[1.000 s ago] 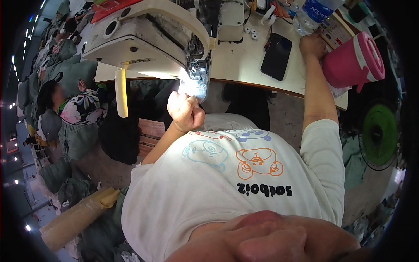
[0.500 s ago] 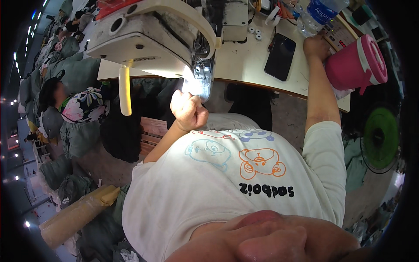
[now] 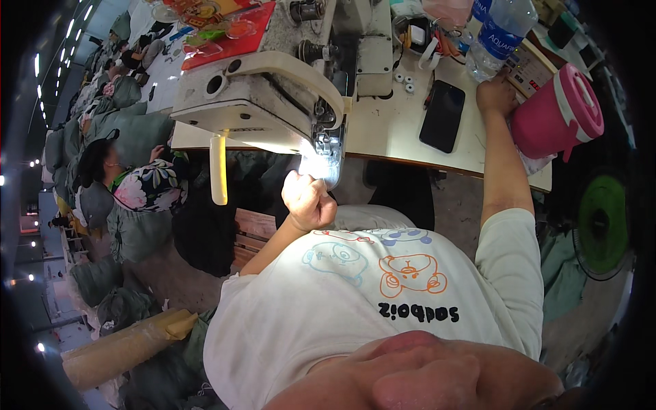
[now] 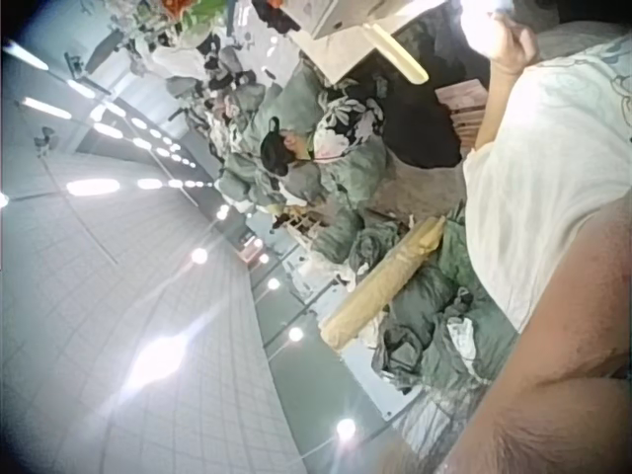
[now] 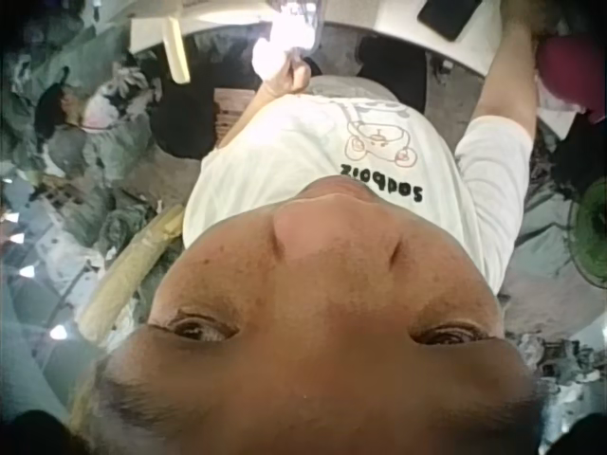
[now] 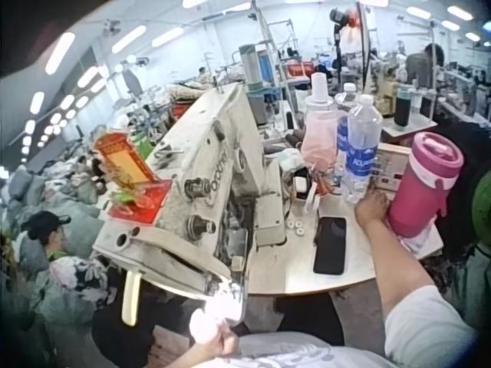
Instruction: The person sets up a sewing machine by adjusting the machine head, pressing buttons on the control panel, trimming thread with snips, and threading a bobbin into a bobbin case before inserting it into the machine.
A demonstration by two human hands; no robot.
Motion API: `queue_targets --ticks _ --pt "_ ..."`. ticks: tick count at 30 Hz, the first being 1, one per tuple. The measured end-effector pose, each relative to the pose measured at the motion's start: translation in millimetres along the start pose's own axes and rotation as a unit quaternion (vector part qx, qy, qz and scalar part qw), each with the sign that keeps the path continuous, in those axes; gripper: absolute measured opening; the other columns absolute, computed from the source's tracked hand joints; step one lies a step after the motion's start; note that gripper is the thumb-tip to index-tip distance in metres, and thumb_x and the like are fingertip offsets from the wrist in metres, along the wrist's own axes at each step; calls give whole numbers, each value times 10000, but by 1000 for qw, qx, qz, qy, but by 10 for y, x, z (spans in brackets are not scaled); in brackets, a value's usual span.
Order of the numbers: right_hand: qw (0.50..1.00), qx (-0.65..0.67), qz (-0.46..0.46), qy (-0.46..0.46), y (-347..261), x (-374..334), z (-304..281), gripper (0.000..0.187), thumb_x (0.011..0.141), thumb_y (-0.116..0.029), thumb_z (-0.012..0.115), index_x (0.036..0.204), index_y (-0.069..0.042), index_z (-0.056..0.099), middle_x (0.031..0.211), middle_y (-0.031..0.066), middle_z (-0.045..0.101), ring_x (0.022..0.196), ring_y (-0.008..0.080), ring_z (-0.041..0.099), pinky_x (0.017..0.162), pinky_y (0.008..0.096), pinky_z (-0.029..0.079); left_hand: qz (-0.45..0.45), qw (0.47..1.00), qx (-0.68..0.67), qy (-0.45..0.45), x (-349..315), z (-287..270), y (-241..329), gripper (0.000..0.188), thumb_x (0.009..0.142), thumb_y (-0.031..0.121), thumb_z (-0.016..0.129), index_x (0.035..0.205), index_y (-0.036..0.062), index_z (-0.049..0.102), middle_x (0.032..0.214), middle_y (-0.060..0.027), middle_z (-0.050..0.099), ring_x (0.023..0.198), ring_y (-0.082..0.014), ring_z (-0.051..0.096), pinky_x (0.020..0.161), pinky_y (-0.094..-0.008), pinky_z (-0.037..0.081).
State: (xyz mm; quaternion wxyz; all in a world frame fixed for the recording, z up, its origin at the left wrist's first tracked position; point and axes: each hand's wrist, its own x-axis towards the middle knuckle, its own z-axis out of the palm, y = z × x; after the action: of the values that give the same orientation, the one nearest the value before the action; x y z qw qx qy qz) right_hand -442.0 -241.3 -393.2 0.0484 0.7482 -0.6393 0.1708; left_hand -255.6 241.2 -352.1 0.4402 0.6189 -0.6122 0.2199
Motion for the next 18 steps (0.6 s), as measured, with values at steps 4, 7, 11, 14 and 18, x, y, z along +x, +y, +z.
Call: queue_targets --ticks 4,7,11,14,18 --pt "1000 -5 3 1 -8 5 7 706 954 -248 451 1608 -16 324 1445 231 582 1300 441 553 1094 603 365 8 1000 -4 7 13 21 -34 254 576 -16 531 819 32 589 671 -61 546 530 -238 429 594 -367 342" --pt "1000 4 8 -4 -14 5 -3 704 957 -249 451 1609 -16 322 1457 228 573 1307 435 549 1094 601 367 18 1000 -7 17 22 32 -41 279 547 6 577 825 30 593 631 -49 449 522 -244 373 559 -366 326" --pt "1000 -3 9 -6 -29 -7 -31 699 961 -245 446 1610 -17 320 1457 226 574 1312 429 548 1094 598 370 20 1000 -9 18 34 30 -33 275 554 7 574 828 30 591 627 -50 443 514 -245 362 559 -367 327" --pt "1000 -3 10 -7 -21 -3 -19 696 964 -245 442 1610 -17 319 1450 227 578 1310 430 548 1091 598 373 -4 1000 -5 9 15 12 13 226 600 -51 481 789 27 575 700 -91 622 529 -242 465 631 -367 353" --pt "1000 -11 7 -11 0 3 4 697 965 -249 441 1613 -21 318 1428 232 589 1299 433 553 1079 602 377 1 1000 -5 4 13 7 5 223 599 -55 480 786 28 567 700 -98 616 528 -243 461 632 -365 350"
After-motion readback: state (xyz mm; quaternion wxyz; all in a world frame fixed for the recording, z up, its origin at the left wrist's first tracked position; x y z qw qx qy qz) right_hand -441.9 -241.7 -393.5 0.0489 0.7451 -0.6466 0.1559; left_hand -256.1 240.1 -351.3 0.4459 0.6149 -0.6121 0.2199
